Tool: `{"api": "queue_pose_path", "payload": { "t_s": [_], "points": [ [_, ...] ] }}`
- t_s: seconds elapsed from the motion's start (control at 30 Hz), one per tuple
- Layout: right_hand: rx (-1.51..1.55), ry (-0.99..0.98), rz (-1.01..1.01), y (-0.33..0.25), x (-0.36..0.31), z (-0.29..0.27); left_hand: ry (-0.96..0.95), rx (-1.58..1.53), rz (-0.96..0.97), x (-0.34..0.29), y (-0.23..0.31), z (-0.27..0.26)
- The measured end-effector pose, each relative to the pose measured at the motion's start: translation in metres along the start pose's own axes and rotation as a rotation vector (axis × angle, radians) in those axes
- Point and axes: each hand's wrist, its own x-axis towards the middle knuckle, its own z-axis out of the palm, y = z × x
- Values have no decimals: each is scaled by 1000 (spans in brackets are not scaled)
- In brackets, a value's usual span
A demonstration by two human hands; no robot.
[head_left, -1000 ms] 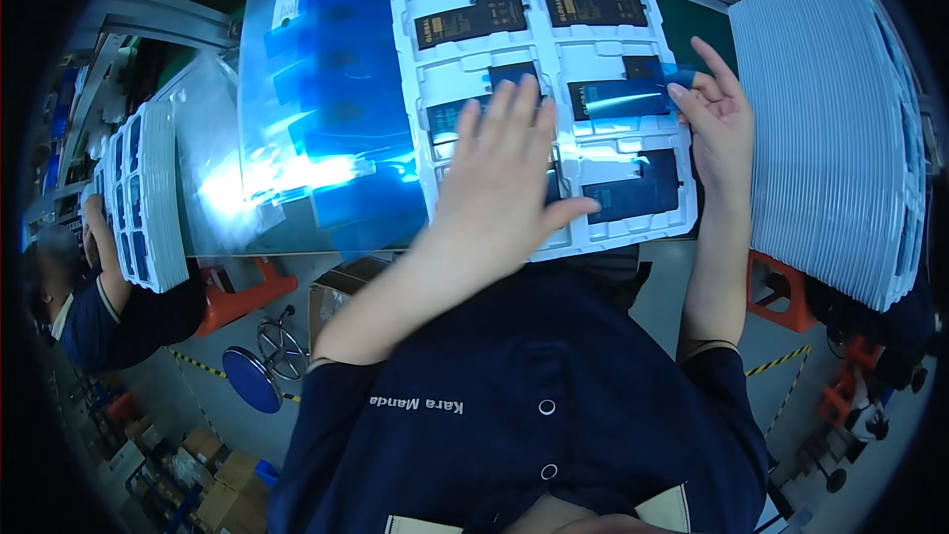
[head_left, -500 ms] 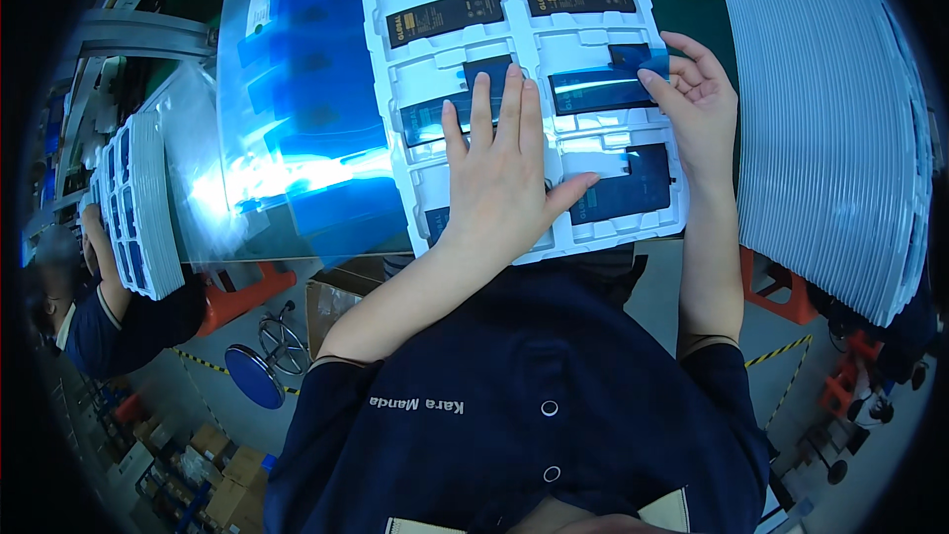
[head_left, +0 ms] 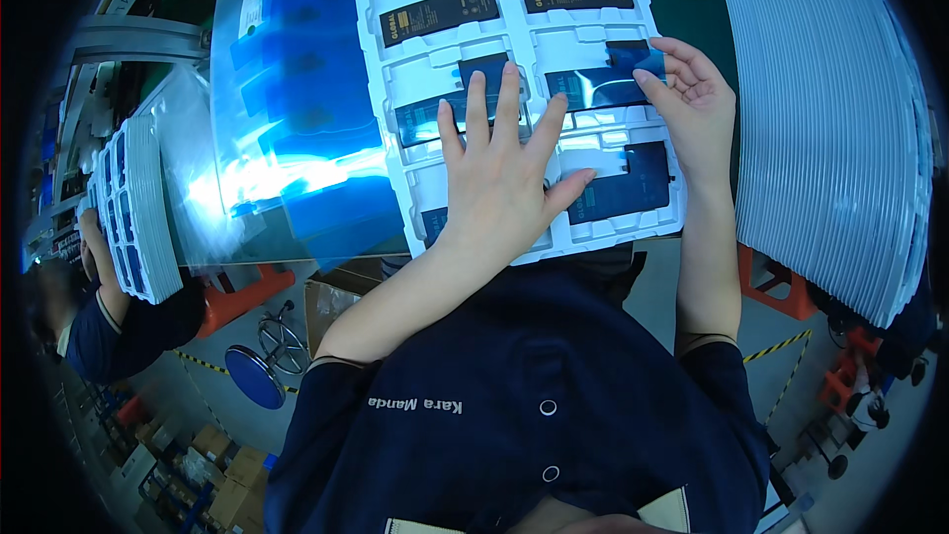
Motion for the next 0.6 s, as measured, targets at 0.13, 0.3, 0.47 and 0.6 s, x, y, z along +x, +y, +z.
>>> {"api": "queue_pose_path", "payload": {
  "t_s": [0.13,0.3,0.47,0.6],
  "points": [
    [-158,9,-62,7,-1,2,1,2,-1,1,1,0],
    [-664,46,-226,-6,-5,9,-1,-57,-3,-3,1,-11],
    [-748,132,-290,-6,-7,3,47,136,-167,-24,-48,-64],
    [-788,127,-257,-3,-9,2,-46,464,-207,-51,-103,-102]
  ]
}}
